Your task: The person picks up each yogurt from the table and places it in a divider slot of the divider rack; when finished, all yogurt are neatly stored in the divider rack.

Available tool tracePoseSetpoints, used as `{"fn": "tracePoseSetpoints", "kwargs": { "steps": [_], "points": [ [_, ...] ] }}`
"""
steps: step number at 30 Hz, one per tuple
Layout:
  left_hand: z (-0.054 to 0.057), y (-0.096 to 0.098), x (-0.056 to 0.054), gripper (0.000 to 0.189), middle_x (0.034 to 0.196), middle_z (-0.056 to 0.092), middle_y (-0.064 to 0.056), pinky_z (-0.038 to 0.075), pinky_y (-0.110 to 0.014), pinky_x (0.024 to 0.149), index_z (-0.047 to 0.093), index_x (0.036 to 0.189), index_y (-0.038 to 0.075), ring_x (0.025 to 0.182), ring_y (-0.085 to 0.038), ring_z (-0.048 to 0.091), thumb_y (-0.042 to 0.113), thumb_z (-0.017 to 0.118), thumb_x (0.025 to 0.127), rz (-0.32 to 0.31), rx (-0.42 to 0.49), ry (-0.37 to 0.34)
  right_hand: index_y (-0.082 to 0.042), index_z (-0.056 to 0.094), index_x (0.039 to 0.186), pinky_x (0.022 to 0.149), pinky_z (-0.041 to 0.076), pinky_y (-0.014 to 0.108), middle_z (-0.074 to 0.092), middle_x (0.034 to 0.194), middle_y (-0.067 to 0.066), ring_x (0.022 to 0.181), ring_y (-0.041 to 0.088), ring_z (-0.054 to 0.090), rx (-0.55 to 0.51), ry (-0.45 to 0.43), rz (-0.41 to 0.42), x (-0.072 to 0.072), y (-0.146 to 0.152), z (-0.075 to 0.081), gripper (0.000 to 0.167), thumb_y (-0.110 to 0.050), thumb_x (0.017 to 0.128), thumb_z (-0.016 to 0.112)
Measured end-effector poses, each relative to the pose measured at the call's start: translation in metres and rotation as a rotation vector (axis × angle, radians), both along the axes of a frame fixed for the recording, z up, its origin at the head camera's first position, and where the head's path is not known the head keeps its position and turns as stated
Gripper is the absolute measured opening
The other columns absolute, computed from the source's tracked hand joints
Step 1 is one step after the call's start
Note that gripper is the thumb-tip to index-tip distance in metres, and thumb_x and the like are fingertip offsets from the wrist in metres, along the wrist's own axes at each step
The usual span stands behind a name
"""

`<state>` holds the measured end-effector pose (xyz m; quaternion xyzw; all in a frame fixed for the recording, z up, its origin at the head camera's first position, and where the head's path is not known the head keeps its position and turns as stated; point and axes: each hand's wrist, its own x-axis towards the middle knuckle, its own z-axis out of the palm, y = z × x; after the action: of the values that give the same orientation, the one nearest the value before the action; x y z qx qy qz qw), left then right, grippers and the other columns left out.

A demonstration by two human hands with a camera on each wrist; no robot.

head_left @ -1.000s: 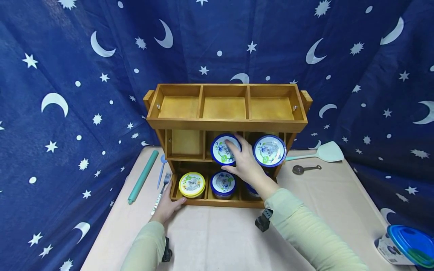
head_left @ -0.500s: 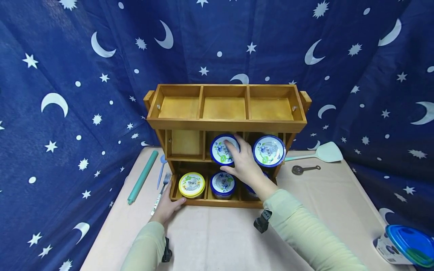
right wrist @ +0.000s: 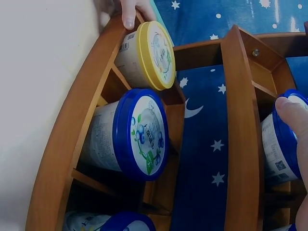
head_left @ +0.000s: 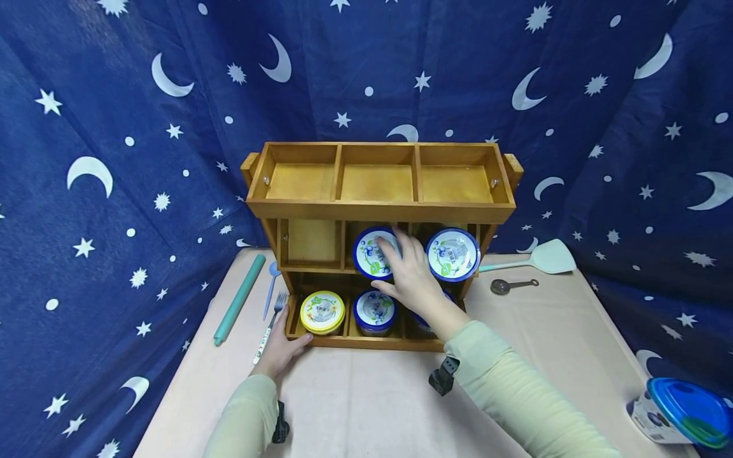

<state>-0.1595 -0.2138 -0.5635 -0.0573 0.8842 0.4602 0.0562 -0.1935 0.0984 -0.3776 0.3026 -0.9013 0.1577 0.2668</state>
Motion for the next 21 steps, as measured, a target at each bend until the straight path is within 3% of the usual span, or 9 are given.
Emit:
{"fn": "tracePoseSetpoints", "kwargs": {
  "steps": [11, 21],
  "points": [
    [0.001, 0.000, 0.000, 0.107, 0.153, 0.009, -0.022, 0.015, -0.054, 0.110, 0.005, 0.152, 0.012, 0.138, -0.041, 0.014, 0.046, 0.073, 0.077, 0.017, 0.017, -0.004, -0.007, 0.040, 0.137, 0.103, 0.028, 0.056, 0.029, 0.143, 0.023, 0.125, 0.044, 0.031, -0.005, 0.035, 0.033, 0.006, 0.008, 0.013, 0.085, -0.037, 0.070, 0.082],
    [0.001, 0.002, -0.001, 0.107, 0.154, 0.008, -0.021, 0.014, -0.052, 0.111, 0.004, 0.152, 0.012, 0.139, -0.039, 0.013, 0.046, 0.073, 0.077, 0.000, 0.022, -0.007, -0.002, 0.042, 0.137, 0.102, 0.028, 0.056, 0.038, 0.137, 0.023, 0.121, 0.045, 0.036, 0.055, 0.062, 0.125, 0.015, 0.042, 0.028, 0.088, -0.034, 0.068, 0.084]
  ]
}}
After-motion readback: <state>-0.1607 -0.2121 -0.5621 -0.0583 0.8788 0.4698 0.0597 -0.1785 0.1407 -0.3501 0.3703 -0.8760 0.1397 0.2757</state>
